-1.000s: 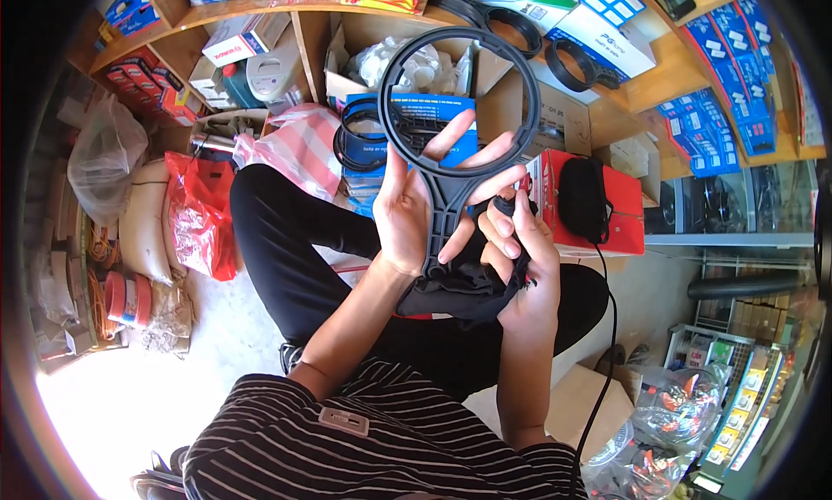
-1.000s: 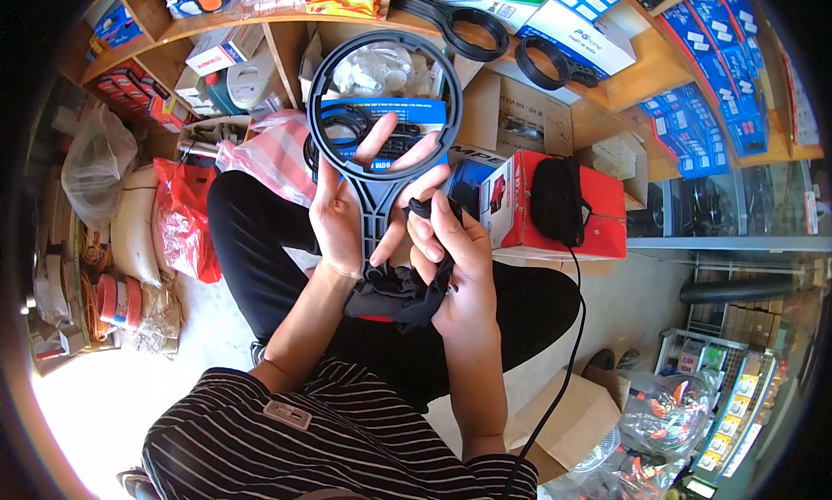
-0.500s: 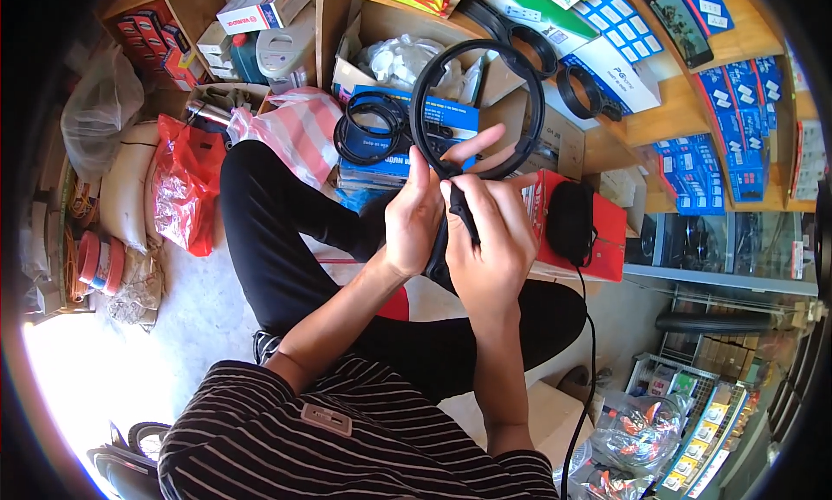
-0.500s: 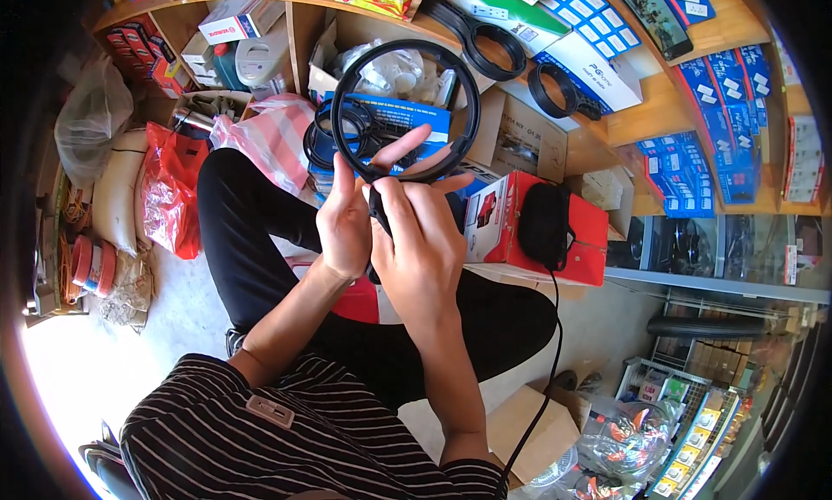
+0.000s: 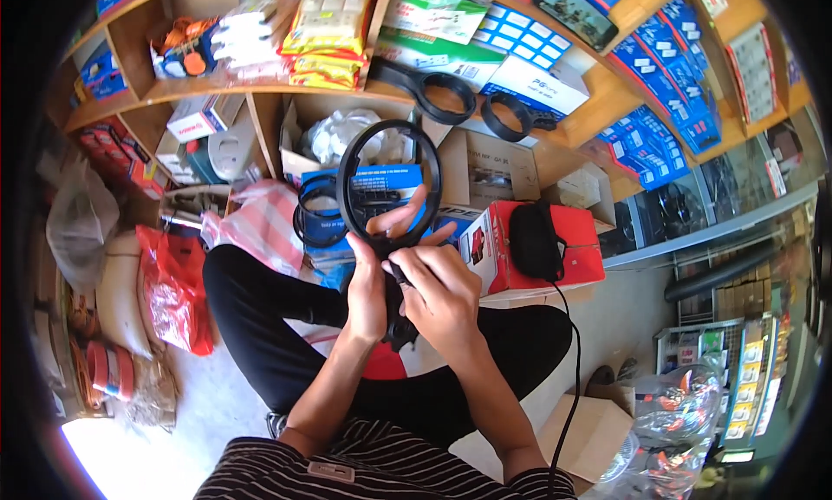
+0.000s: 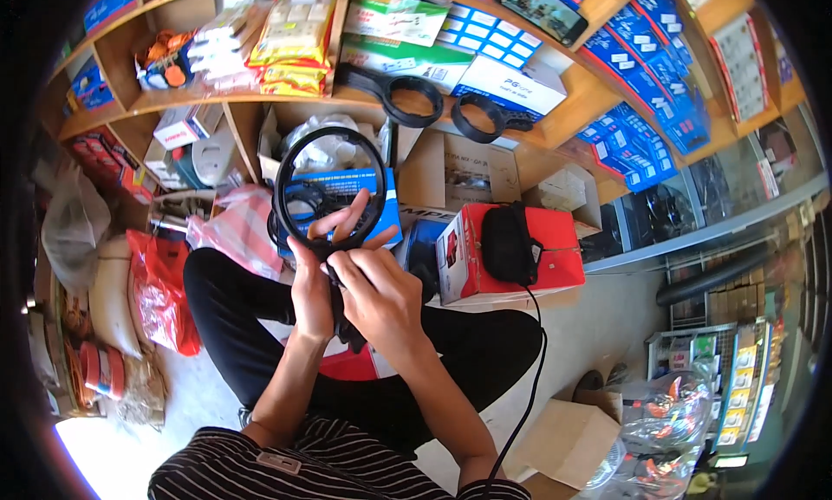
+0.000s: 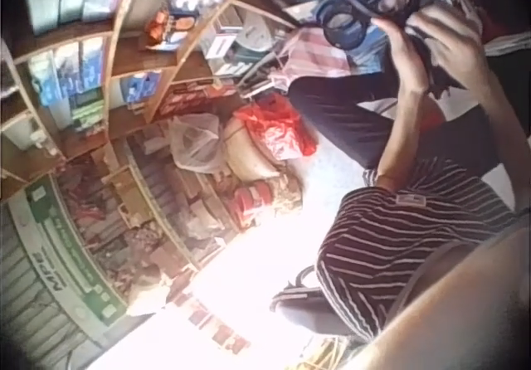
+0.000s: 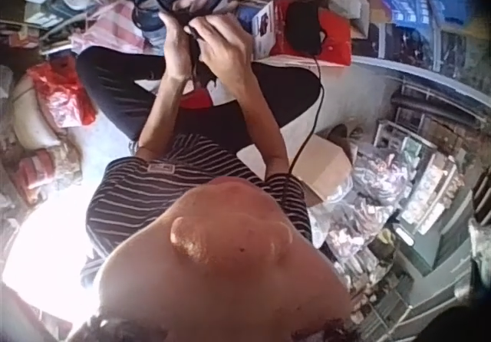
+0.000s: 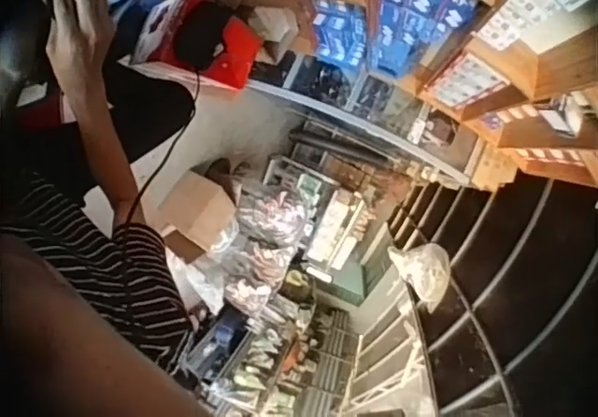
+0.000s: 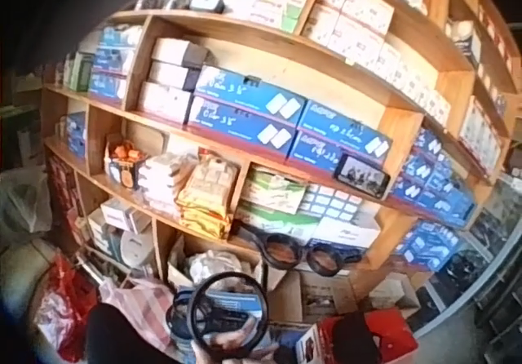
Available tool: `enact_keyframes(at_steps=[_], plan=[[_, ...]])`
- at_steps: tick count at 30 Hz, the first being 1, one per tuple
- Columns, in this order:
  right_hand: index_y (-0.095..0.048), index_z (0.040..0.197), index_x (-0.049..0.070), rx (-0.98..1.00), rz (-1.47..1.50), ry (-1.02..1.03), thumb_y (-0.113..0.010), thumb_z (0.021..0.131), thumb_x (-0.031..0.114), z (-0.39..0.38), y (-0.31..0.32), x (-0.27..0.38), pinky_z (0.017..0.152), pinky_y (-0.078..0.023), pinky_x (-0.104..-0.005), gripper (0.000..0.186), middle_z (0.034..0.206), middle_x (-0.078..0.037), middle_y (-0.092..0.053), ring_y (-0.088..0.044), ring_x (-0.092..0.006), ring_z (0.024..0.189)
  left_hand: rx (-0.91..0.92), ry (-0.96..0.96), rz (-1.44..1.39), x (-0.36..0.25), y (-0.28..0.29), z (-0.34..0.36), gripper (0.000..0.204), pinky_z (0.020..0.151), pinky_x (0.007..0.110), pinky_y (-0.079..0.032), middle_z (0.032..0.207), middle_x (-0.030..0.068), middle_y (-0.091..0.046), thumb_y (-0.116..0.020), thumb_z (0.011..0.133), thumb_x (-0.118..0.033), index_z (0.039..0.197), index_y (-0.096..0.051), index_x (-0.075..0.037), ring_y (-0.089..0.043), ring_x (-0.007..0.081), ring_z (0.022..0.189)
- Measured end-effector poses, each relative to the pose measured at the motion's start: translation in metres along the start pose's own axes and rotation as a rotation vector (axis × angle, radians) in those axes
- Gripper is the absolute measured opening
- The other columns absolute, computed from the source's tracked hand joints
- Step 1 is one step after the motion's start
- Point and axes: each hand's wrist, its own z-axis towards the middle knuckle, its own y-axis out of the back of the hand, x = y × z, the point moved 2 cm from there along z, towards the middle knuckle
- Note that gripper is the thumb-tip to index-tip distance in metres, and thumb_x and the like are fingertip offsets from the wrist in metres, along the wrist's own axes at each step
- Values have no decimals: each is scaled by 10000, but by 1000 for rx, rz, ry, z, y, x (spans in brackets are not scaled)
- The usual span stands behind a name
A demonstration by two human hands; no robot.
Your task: The person is inspecting and cleaning a black plastic vehicle component, possibly a fan shroud or housing, using a cloth.
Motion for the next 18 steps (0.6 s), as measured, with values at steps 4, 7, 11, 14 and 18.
enact_keyframes(at_steps=[4, 7, 11, 14, 18], plan=[[-718, 1046, 30, -80, -41, 69, -753, 644, -61, 0, 8, -3, 661, -548, -354, 414, 925, -56, -667, -645, -245, 794, -12, 52, -20, -1, -11, 0, 759, 1148, 523, -422, 1629, 210, -323, -82, 1068, -601, 1459, -415, -42, -534, 452, 1332], [-721, 1058, 59, -61, -62, 19, -756, 643, -48, -3, 9, -4, 689, -551, -361, 430, 956, -47, -664, -637, -251, 848, -35, 78, -36, -2, -14, 2, 743, 1141, 528, -430, 1597, 221, -377, -89, 1075, -589, 1447, -424, -40, -552, 467, 1308], [-719, 1062, 87, 60, -63, -11, -752, 641, -43, -9, 11, -8, 707, -552, -364, 442, 986, -42, -654, -628, -260, 884, -121, 149, -90, -5, -9, 4, 713, 1120, 528, -445, 1566, 293, -391, -115, 1096, -560, 1463, -393, -16, -537, 500, 1308], [-718, 1062, 96, 43, -48, -7, -741, 637, -46, -10, 13, -11, 692, -552, -368, 448, 991, -39, -647, -622, -264, 875, -83, 160, -124, 1, -12, 3, 753, 1110, 484, -476, 1546, 247, -439, -85, 1078, -589, 1464, -400, -24, -548, 474, 1308], [-725, 1055, 101, -7, -109, 43, -739, 624, -45, -5, 14, -14, 686, -554, -366, 455, 991, -32, -654, -617, -261, 863, -104, 246, 66, 1, -9, 1, 747, 1019, 347, -527, 1544, 215, -465, -101, 1080, -593, 1462, -428, -41, -597, 316, 1273]])
